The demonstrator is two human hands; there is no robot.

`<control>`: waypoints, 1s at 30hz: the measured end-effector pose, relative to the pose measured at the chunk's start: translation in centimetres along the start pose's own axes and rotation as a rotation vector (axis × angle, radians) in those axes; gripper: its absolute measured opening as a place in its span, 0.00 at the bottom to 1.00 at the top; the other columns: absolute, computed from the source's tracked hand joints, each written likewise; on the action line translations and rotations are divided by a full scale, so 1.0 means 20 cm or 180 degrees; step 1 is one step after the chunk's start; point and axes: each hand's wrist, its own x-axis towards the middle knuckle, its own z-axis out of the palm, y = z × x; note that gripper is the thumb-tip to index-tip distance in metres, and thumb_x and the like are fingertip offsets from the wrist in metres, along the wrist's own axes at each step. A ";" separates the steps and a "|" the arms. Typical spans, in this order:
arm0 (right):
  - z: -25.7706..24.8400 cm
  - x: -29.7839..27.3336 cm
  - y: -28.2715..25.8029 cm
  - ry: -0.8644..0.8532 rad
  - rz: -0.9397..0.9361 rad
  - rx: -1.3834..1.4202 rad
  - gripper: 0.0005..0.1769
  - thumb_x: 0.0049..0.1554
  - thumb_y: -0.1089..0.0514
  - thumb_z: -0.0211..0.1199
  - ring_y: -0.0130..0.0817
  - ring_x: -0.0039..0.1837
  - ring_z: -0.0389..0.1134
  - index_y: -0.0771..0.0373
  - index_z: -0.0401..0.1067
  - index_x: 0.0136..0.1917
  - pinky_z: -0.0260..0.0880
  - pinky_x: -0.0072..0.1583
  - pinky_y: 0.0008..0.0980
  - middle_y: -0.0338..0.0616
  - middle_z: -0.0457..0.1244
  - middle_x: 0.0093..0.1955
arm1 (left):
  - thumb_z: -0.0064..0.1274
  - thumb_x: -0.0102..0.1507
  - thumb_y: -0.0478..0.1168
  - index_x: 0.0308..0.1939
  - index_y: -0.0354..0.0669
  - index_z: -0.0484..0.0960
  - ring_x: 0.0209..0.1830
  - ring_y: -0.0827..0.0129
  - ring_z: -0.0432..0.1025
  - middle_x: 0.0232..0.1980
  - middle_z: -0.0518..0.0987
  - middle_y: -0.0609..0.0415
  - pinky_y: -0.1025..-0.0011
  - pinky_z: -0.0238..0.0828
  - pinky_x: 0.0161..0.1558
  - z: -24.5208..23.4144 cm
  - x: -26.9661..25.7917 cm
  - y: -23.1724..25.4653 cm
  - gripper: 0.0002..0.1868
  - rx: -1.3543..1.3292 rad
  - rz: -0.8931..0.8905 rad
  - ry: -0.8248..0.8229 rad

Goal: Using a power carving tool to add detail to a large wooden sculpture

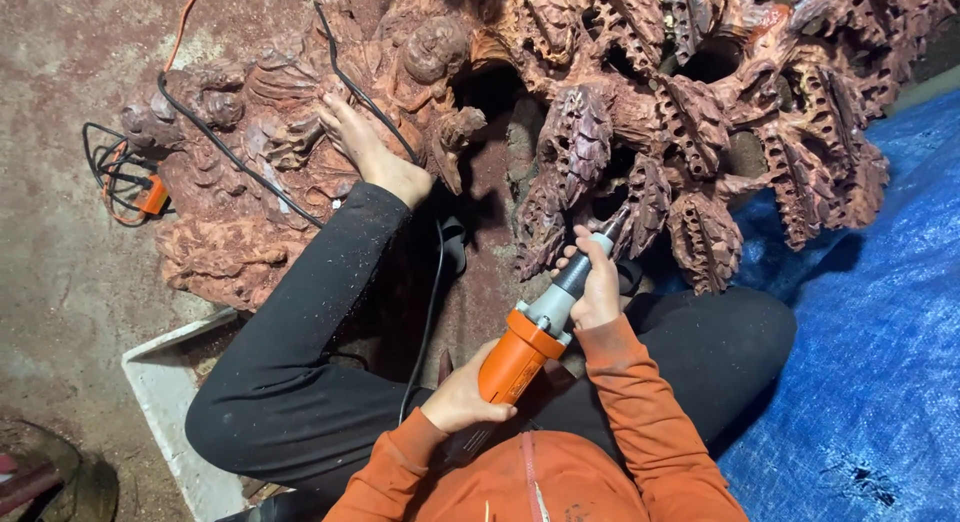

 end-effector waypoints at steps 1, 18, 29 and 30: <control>0.00 0.00 0.00 -0.0013 -0.0048 -0.0020 0.28 0.55 0.60 0.61 0.28 0.35 0.63 0.60 0.66 0.69 0.66 0.36 0.29 0.41 0.62 0.39 | 0.63 0.42 0.42 0.72 0.40 0.63 0.63 0.58 0.70 0.65 0.75 0.46 0.65 0.64 0.64 0.00 0.00 0.00 0.52 -0.0026 -0.0007 -0.0012; 0.03 -0.02 -0.01 -0.0068 -0.0069 -0.0105 0.26 0.56 0.60 0.64 0.29 0.36 0.65 0.61 0.64 0.67 0.68 0.36 0.28 0.41 0.62 0.40 | 0.63 0.42 0.42 0.73 0.41 0.61 0.63 0.60 0.69 0.65 0.74 0.46 0.65 0.64 0.64 0.05 -0.01 0.02 0.54 -0.0322 -0.0223 -0.0004; 0.01 -0.01 -0.03 -0.0096 0.0215 -0.0016 0.22 0.56 0.60 0.63 0.29 0.36 0.64 0.59 0.67 0.64 0.66 0.36 0.28 0.40 0.62 0.37 | 0.63 0.43 0.40 0.72 0.39 0.61 0.60 0.60 0.70 0.63 0.74 0.45 0.65 0.67 0.62 0.09 -0.06 0.05 0.52 -0.0316 -0.0213 0.0094; -0.02 0.00 -0.03 -0.0293 0.0386 0.0060 0.18 0.57 0.60 0.60 0.29 0.36 0.63 0.59 0.67 0.61 0.67 0.37 0.29 0.40 0.62 0.37 | 0.65 0.43 0.42 0.73 0.41 0.60 0.60 0.61 0.72 0.63 0.75 0.46 0.66 0.68 0.61 0.10 -0.07 0.03 0.54 -0.0198 -0.0175 0.0112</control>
